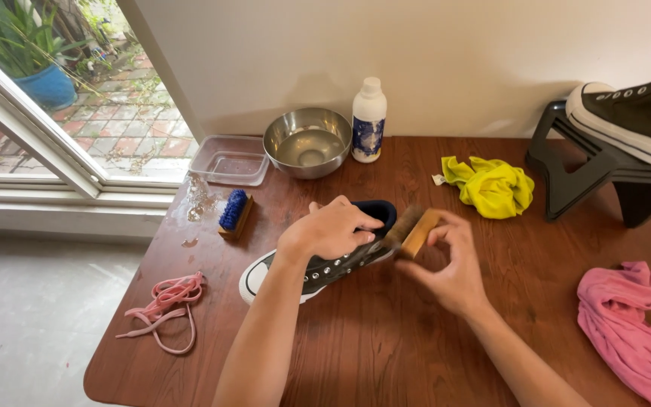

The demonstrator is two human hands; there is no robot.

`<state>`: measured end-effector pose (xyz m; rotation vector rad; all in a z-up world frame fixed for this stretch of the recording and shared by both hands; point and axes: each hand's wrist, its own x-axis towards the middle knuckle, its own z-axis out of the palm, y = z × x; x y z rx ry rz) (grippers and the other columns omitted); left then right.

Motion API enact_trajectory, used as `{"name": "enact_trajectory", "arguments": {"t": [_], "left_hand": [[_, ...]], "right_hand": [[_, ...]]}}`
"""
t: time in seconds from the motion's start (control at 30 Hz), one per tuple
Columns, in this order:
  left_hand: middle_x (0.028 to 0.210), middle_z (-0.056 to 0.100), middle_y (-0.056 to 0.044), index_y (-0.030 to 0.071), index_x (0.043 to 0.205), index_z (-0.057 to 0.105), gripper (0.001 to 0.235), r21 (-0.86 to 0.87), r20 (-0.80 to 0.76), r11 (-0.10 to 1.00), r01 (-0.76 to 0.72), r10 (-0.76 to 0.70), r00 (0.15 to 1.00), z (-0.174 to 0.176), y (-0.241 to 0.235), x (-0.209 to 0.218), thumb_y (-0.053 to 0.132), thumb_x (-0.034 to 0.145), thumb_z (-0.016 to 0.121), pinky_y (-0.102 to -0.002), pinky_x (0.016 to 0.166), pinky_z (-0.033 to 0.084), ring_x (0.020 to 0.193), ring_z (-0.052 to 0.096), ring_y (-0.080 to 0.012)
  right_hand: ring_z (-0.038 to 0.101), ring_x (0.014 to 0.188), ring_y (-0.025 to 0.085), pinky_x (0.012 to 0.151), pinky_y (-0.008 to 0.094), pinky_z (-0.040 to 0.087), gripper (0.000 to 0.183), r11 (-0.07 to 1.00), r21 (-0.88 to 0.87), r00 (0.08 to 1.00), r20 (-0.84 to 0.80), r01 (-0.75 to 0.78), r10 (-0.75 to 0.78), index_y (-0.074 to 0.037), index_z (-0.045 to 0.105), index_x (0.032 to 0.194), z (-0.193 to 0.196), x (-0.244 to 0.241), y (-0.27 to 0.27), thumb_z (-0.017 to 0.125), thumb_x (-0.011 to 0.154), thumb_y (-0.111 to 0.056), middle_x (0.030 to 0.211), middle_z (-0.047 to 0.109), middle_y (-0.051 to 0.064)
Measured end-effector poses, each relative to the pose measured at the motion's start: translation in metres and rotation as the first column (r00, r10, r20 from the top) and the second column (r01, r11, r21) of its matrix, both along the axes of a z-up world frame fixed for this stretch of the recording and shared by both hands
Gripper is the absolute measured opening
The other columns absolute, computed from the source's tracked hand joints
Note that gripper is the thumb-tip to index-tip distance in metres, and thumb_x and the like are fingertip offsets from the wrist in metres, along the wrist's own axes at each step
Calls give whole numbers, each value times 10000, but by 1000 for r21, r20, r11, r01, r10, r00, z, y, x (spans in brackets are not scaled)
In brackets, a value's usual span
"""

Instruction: The person cleans a black high-top sneaker using a wooden brush. They repeatedly dip the brush into a small plastic container of water and scrub the shoe's upper, eyelets, and toe cap. The person rotates the shoe to access different areas and continues scrubbing throughout the video.

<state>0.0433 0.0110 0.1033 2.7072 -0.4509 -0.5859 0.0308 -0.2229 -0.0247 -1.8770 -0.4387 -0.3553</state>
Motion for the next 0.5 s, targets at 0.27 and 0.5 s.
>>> {"name": "enact_trajectory", "arguments": {"t": [0.27, 0.5], "left_hand": [[1329, 682, 85, 302, 1421, 593, 393, -22, -14, 1000, -14, 14, 1000, -2, 0, 2, 371, 1055, 468, -569, 1160, 189, 1394, 405, -176], [1330, 657, 56, 311, 1432, 570, 399, -12, 7, 1000, 15, -15, 1000, -12, 2, 7, 334, 1054, 448, -629, 1091, 204, 1359, 381, -210]], "right_hand": [[582, 1276, 338, 1062, 462, 467, 682, 986, -163, 997, -65, -45, 34, -138, 554, 875, -15, 3, -4, 1044, 482, -405, 1437, 511, 92], [539, 1299, 292, 1069, 433, 435, 579, 984, -109, 987, -98, -140, 130, -143, 554, 873, 2, -9, 7, 1015, 553, -283, 1397, 492, 105]]}}
